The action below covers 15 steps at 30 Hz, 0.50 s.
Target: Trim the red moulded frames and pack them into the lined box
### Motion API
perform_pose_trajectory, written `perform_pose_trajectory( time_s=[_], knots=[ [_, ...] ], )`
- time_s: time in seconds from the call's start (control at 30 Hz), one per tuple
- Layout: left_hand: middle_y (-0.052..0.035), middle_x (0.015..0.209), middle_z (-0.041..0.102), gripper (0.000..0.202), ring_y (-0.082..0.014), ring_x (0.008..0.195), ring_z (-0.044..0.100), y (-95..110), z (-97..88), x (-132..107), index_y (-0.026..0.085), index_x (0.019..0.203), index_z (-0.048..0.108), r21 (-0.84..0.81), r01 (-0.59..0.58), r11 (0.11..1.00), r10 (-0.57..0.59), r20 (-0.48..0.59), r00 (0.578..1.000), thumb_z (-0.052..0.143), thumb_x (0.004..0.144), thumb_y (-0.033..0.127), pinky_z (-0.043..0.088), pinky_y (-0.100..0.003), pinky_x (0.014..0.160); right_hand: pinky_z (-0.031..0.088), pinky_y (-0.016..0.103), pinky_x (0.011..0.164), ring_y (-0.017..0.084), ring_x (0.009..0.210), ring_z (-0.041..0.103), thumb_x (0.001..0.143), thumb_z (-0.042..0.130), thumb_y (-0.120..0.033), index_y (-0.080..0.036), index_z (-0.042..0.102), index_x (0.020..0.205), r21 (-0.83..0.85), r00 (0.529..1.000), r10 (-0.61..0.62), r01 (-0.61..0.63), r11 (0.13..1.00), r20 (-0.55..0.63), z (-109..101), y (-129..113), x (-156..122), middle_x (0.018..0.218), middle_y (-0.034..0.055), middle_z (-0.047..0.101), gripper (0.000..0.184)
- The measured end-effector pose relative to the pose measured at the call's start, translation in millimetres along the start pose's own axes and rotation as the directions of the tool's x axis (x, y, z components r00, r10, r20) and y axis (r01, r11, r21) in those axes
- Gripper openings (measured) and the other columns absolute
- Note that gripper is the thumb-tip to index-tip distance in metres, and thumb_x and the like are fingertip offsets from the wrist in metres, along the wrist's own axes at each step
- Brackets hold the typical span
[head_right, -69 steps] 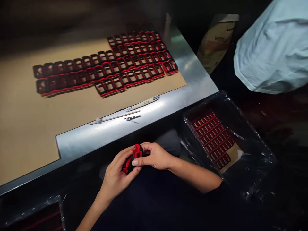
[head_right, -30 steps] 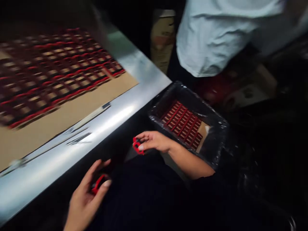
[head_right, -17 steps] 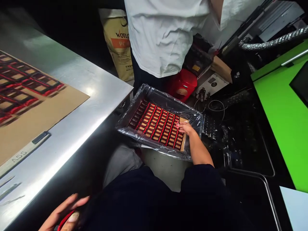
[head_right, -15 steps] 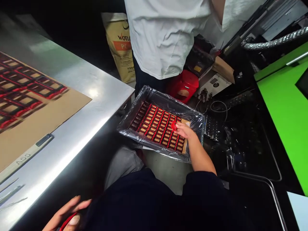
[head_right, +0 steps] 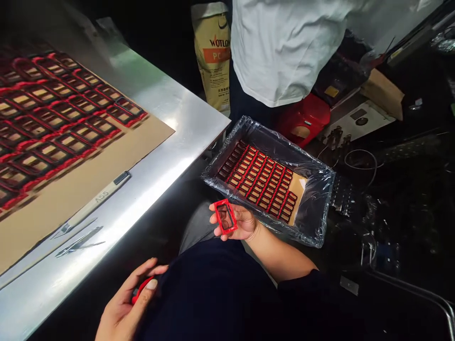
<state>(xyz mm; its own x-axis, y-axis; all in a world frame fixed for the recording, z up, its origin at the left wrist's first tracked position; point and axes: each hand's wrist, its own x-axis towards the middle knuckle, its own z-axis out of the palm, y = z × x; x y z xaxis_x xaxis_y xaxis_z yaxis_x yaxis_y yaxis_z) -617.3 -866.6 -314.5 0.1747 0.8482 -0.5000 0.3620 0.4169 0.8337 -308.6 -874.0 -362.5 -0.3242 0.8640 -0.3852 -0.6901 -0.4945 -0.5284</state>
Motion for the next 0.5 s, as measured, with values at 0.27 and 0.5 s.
perform_pose_trajectory(
  time_s=[0.27, 0.5],
  knots=[
    [-0.0089, 0.111, 0.075, 0.061, -0.0211, 0.105, 0.07, -23.1, -14.2, 3.4, 0.02, 0.128, 0.061, 0.001, -0.019, 1.0, 0.019, 0.072, 0.997, 0.068, 0.081, 0.058, 0.056, -0.029, 0.095, 0.05, 0.02, 0.053, 0.013, 0.072, 0.064, 0.063, 0.074, -0.063, -0.026, 0.047, 0.123, 0.03, 0.999, 0.023, -0.021, 0.999, -0.044, 6.4, 11.2, 8.7, 0.111, 0.0066, 0.06, 0.075],
    [-0.0091, 0.11, 0.076, 0.061, -0.0236, 0.107, 0.07, -21.4, -16.3, 3.2, 0.02, 0.127, 0.063, 0.004, -0.018, 1.0, 0.018, 0.068, 0.998, 0.068, 0.081, 0.059, 0.056, -0.032, 0.096, 0.054, 0.024, 0.058, 0.01, 0.065, 0.06, 0.056, 0.082, -0.059, -0.029, 0.051, 0.121, 0.034, 1.0, -0.025, 0.025, 0.999, 0.014, 24.0, 17.6, 15.3, 0.094, -0.0003, 0.06, 0.078]
  ],
)
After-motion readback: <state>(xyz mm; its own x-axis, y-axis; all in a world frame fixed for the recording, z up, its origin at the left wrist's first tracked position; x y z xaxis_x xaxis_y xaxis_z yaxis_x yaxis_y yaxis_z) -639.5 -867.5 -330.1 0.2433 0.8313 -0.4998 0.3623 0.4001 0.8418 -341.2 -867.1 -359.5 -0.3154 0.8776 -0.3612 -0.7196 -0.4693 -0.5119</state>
